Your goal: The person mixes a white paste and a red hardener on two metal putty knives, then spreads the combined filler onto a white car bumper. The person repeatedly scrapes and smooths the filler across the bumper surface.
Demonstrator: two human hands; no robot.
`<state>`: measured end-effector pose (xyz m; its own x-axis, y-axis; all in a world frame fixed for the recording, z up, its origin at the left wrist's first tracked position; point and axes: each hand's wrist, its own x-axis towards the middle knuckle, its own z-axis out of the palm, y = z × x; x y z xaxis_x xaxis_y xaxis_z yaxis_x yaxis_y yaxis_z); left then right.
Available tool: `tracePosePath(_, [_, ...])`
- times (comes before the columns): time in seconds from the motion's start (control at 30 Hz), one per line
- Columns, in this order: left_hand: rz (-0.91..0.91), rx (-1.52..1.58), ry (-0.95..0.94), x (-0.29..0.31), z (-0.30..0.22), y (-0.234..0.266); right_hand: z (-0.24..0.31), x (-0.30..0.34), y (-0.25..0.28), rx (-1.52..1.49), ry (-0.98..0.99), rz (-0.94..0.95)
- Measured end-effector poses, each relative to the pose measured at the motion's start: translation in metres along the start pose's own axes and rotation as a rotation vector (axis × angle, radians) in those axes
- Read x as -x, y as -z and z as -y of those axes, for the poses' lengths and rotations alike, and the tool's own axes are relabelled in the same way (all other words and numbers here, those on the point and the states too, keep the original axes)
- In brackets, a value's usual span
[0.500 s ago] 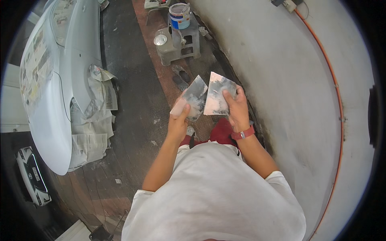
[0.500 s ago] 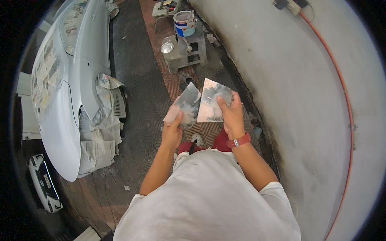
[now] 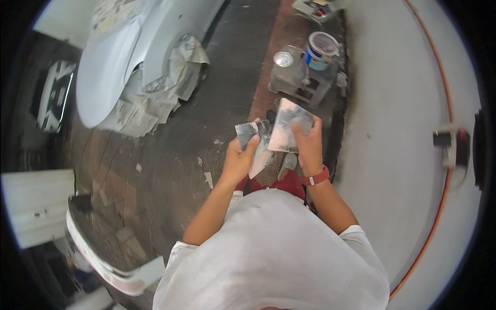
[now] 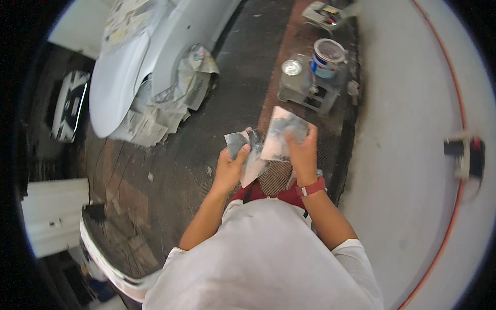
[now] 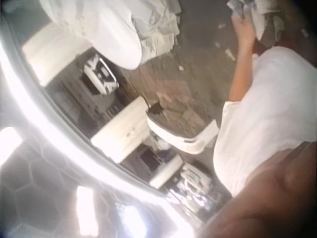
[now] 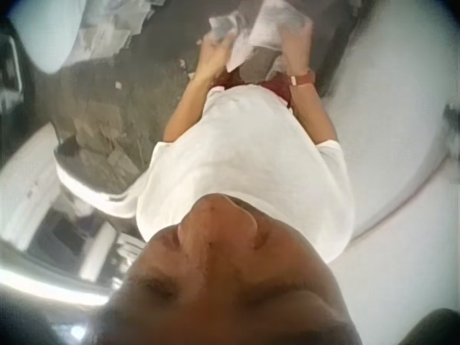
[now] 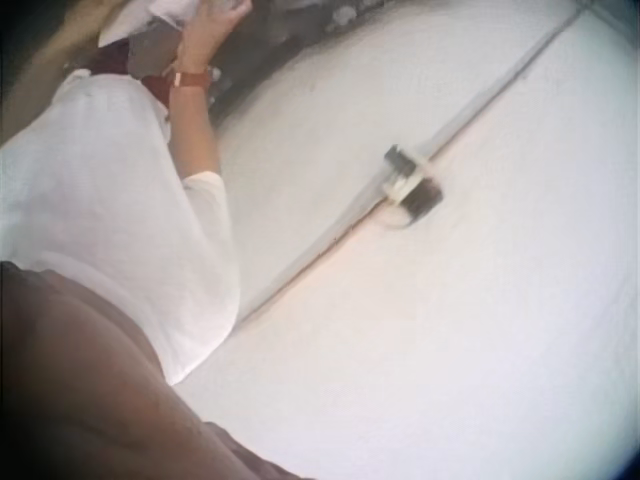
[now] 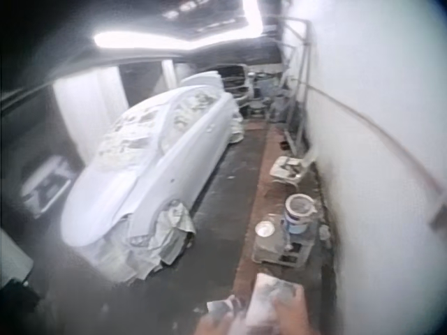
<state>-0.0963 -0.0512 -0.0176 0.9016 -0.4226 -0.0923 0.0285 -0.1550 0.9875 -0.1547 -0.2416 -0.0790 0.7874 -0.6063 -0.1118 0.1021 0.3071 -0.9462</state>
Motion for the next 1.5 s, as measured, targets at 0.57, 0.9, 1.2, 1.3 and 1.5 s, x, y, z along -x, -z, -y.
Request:
tracePosePath(0.57, [-0.023, 0.012, 0.198, 0.115, -0.027, 0.003, 0.087, 0.021, -0.044, 0.444, 0.161, 0.913])
tracePosePath(0.9, [-0.413, 0.028, 0.254, 0.321, 0.007, 0.088, 0.047, 0.22, -0.161, 0.515, 0.35, 1.216])
tracePosePath(1.2, [-0.694, 0.313, 0.073, 0.485, 0.052, 0.118, 0.037, 0.362, -0.219, 0.6, 0.117, 1.582])
tracePosePath(1.3, [-0.527, 1.088, -0.352, 0.536, 0.043, 0.127, 0.0, 0.399, -0.217, 0.336, -0.184, 1.512])
tracePosePath(1.5, [-1.188, 0.811, -0.325, 0.534, 0.077, 0.093, -0.014, 0.463, -0.224, 0.131, -0.511, 1.334])
